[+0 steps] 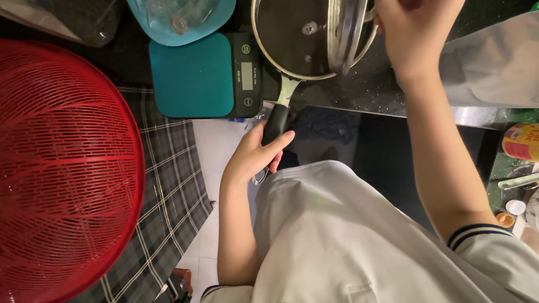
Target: Open a can of condensed milk and pour it into a pitcher.
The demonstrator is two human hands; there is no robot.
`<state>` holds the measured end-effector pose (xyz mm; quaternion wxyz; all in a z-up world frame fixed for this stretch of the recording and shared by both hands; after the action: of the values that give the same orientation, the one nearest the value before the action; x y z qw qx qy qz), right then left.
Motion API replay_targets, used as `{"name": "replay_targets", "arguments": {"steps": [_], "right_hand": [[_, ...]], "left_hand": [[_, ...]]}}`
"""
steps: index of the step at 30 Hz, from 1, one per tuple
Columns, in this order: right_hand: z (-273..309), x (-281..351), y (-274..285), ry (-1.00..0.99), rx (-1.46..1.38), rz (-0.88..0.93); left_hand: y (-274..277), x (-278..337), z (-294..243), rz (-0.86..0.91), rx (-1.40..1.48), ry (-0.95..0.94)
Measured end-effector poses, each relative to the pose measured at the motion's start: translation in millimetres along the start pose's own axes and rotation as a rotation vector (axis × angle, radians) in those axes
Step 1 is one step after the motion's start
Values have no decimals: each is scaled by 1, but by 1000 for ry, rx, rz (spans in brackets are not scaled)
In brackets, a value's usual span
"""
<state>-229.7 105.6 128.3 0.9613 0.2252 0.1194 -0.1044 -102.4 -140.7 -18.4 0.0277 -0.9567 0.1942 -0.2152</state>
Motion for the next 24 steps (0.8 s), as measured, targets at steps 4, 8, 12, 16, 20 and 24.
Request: {"name": "replay_targets", "arguments": {"steps": [4, 8, 12, 16, 20, 24], "right_hand": [[-16, 3, 0, -90, -74, -22], [-32, 13, 0, -94, -162, -44], [-41, 26, 3, -57, -140, -104], [-46, 31, 6, -52, -115, -135], [-54, 35, 5, -158, -212, -126], [-56, 36, 5, -189, -218, -150]], "left_hand": [[1, 0, 2, 3, -3, 13], [4, 1, 2, 4, -78, 17], [14, 6, -5, -47, -184, -30], [31, 13, -17, -119, -334, -96], [38, 24, -33, -185, -465, -178], [42, 33, -39, -233, -462, -170]]}}
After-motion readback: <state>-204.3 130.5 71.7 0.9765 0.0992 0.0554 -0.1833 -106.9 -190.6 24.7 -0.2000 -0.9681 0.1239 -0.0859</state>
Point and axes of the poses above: each hand's wrist, its own x-axis away from the middle knuckle, its own y-axis out of the back of the hand, z = x × y, the point moved 9 cm from there along -x, towards the middle knuckle, and after that the axes turned 14 degrees about -y, right-handed, at the moved point
